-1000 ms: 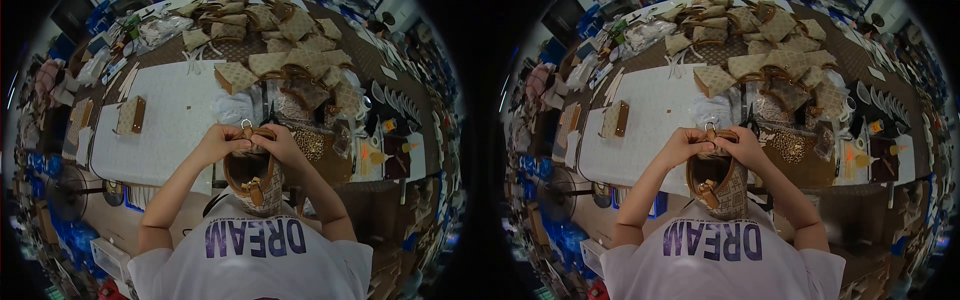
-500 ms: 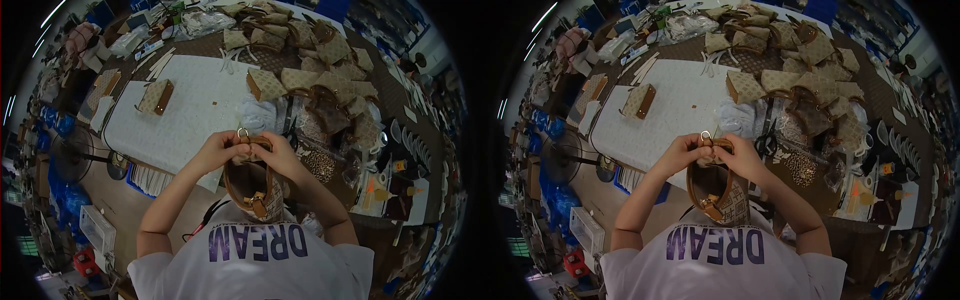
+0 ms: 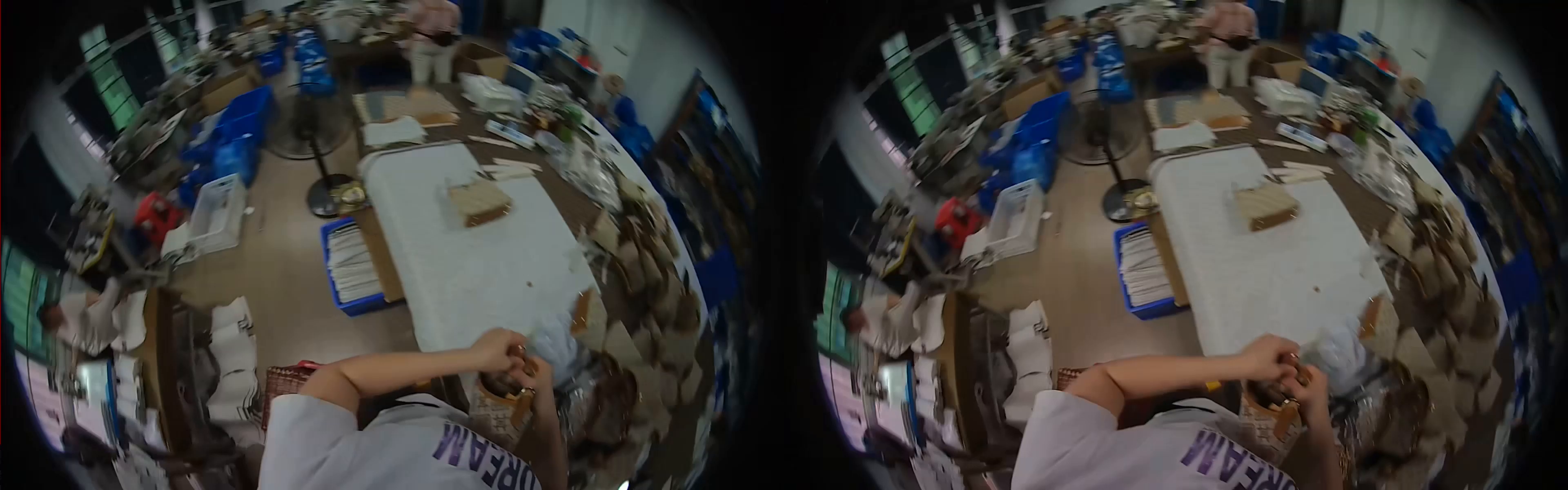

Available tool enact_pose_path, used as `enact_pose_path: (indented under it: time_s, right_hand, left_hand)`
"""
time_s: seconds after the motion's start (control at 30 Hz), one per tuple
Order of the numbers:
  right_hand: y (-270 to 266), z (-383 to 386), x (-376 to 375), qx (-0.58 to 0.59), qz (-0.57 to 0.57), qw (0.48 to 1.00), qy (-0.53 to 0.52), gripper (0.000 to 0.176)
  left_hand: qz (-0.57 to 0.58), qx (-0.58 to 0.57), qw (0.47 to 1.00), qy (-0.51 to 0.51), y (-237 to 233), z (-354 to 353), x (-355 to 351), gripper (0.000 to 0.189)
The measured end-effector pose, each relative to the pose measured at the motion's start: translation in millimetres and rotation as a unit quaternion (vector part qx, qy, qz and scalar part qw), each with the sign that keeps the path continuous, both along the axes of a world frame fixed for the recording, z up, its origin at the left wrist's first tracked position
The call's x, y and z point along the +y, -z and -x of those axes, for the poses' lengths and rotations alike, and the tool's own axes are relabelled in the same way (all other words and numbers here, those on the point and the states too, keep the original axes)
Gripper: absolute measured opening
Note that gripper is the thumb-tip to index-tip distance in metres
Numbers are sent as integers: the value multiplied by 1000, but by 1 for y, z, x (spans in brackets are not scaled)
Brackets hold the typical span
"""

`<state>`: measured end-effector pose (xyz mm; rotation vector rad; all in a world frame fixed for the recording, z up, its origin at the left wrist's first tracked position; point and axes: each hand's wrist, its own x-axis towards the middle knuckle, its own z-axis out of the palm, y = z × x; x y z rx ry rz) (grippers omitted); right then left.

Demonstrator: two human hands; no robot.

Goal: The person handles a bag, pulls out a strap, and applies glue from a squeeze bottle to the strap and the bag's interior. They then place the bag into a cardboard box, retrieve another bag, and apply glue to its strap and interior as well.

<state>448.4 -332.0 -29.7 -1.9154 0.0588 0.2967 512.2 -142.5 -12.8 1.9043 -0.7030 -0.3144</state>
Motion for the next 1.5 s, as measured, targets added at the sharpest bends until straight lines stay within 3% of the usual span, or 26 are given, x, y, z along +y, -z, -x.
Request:
enact_pose_path:
  time_s: [0.07,0.1,0.17,0.2,0.23,0.27,0.3,0.33,0.37,0.43,0.53,0.63,0.67,0.73,0.77,0.83,0.9,0.97,1.03,1.13,1.2,1.27,1.33,1.4,1.47,1.5]
  right_hand:
    - [21,-13,22,43,-5,999,7,23]
    - [27,-13,28,49,-14,998,24,23]
    - [38,-12,19,63,170,982,-48,28]
    - [48,-12,20,54,94,993,-36,29]
    - [62,-14,18,47,18,998,-25,30]
    - [37,-13,30,24,54,998,-29,31]
    - [12,-12,41,1,91,995,-32,31]
    - [57,-13,23,-27,99,992,-70,28]
    - [31,-16,25,-89,226,965,-103,28]
    - [51,-25,20,69,332,931,-134,33]
    - [16,-22,2,102,319,932,-137,38]
    - [4,1,-37,109,183,976,-41,31]
    - [3,12,-50,127,134,983,-13,29]
    - [31,45,-85,76,44,989,123,26]
    - [40,65,-106,61,13,983,174,27]
    - [34,113,-136,91,-60,923,369,29]
    - [48,159,-159,86,-184,795,571,31]
    - [37,186,-162,-34,-330,696,637,33]
    - [37,195,-162,23,-320,669,671,35]
    - [50,193,-169,50,-285,645,707,36]
    - [49,159,-180,73,-252,609,749,36]
    - [59,145,-212,103,-278,623,724,36]
    - [66,131,-243,161,-264,640,703,34]
    - [84,127,-277,174,-290,591,732,31]
    - [75,110,-288,188,-260,545,774,30]
    - [82,105,-289,133,-260,534,793,32]
  left_hand:
    - [-87,49,995,-15,8,5,9,23]
    - [-64,55,995,-43,12,7,20,24]
    - [-4,71,996,-45,26,14,25,26]
    - [27,3,998,-53,37,12,27,25]
    - [94,128,987,-11,51,8,23,22]
    - [110,170,979,16,50,2,24,21]
    - [82,164,982,38,49,0,21,21]
    - [29,108,992,61,46,-6,15,21]
    - [-28,45,995,83,42,-11,9,21]
    - [-117,-79,982,125,32,-13,-8,21]
    - [-161,-102,966,177,29,-15,-33,22]
    - [-137,83,964,211,36,-24,-57,29]
    - [-49,206,959,187,38,-25,-63,32]
    - [116,442,882,114,44,-25,-70,40]
    - [110,428,893,83,52,-34,-67,42]
    - [71,359,930,21,80,-66,-52,36]
    - [13,330,944,-13,112,-113,-24,31]
    - [-14,297,954,-42,133,-168,6,28]
    - [-37,229,969,-80,142,-229,26,26]
    - [-92,3,987,-130,169,-335,48,26]
    - [-158,-148,962,-164,149,-371,39,24]
    - [-263,-295,901,-179,125,-399,14,24]
    - [-222,-296,923,-108,95,-389,-53,23]
    - [-116,-339,934,6,101,-376,-132,21]
    - [-12,-238,962,136,95,-339,-226,19]
    - [26,-157,967,200,110,-329,-273,18]
